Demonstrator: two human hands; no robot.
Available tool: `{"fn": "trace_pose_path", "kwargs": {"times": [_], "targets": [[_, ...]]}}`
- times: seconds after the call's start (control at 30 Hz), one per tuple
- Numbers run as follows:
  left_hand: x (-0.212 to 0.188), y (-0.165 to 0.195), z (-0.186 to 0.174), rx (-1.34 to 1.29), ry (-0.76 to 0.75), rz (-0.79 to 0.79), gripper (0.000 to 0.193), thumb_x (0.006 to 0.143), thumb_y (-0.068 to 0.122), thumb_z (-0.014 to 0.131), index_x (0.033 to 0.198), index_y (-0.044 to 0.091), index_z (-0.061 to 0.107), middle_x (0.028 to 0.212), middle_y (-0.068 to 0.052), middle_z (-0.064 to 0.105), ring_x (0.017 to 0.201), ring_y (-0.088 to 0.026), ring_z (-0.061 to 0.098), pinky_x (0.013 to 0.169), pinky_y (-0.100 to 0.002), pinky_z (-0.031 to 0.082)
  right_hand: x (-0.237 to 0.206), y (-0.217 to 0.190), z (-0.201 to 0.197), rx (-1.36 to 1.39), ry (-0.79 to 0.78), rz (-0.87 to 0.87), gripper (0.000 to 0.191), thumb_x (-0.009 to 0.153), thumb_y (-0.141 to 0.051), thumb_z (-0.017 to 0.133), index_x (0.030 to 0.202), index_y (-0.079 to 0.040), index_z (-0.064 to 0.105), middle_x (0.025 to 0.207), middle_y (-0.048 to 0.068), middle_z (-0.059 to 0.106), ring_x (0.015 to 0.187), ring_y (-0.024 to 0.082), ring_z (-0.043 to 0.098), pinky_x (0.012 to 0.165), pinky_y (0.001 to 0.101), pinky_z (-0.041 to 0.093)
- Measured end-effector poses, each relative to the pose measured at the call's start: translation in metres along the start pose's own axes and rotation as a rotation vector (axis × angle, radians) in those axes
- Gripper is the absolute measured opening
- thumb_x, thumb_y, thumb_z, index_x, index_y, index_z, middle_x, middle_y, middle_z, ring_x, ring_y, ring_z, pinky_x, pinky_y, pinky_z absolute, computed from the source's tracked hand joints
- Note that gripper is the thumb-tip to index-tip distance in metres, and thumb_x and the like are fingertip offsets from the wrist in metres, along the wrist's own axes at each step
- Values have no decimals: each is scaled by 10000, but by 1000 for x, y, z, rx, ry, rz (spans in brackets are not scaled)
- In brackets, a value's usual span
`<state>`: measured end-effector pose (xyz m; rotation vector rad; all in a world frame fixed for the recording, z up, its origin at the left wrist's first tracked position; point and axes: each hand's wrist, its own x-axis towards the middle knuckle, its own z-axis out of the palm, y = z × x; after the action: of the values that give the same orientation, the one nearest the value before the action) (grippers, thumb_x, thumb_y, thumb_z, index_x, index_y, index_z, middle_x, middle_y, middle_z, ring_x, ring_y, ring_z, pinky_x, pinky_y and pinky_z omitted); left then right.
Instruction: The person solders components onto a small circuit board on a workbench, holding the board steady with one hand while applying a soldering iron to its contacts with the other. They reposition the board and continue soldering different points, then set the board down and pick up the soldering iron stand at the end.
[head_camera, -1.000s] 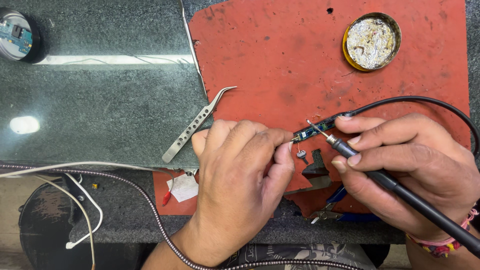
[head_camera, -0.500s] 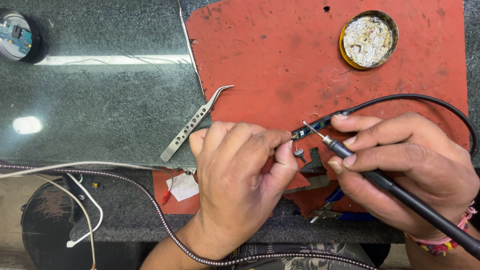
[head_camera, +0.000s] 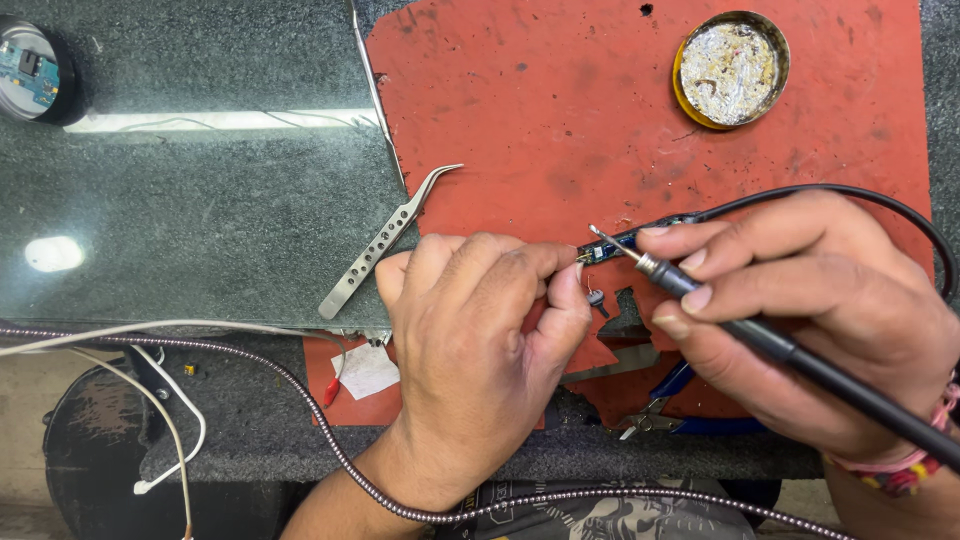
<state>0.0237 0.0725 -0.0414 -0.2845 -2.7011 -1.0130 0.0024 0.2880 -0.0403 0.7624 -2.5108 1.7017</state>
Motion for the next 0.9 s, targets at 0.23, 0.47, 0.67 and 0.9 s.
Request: {"fn": "trace_pose_path", "kwargs": {"times": [0.23,0.47,0.67,0.9], "targets": [[0,-1,1,0,10,5,162,886,162,824,1010,170,719,922,59,641,913,-167,583,859,-358,337,21,3,-3,-276,-2,-84,248,812,17,821,1022,-47,706,1122,174,595,963,211,720,844,318,626],[0,-2,-1,-3,-11,12,156,898,159,807,1028,166,722,929,62,648,915,-178,579,861,-375,335,33,-1,-2,-415,-62,-189,270,812,-28,826,1052,-24,703,1003,141,736,969,244,741,799,346,606],[0,-2,-6,-43,-43,-8,127,946,152,766,1065,151,722,975,46,656,936,-189,583,871,-377,336,41,4,2,-230,-132,-186,224,845,10,761,1017,-62,637,1007,100,736,1072,275,740,958,402,580],[0,-2,-5,-40,-39,-10,116,964,151,747,1075,147,716,986,35,646,940,-199,581,875,-377,343,45,4,3,-246,-154,-233,224,829,17,773,980,-59,626,978,80,737,1036,262,742,958,423,565]]}}
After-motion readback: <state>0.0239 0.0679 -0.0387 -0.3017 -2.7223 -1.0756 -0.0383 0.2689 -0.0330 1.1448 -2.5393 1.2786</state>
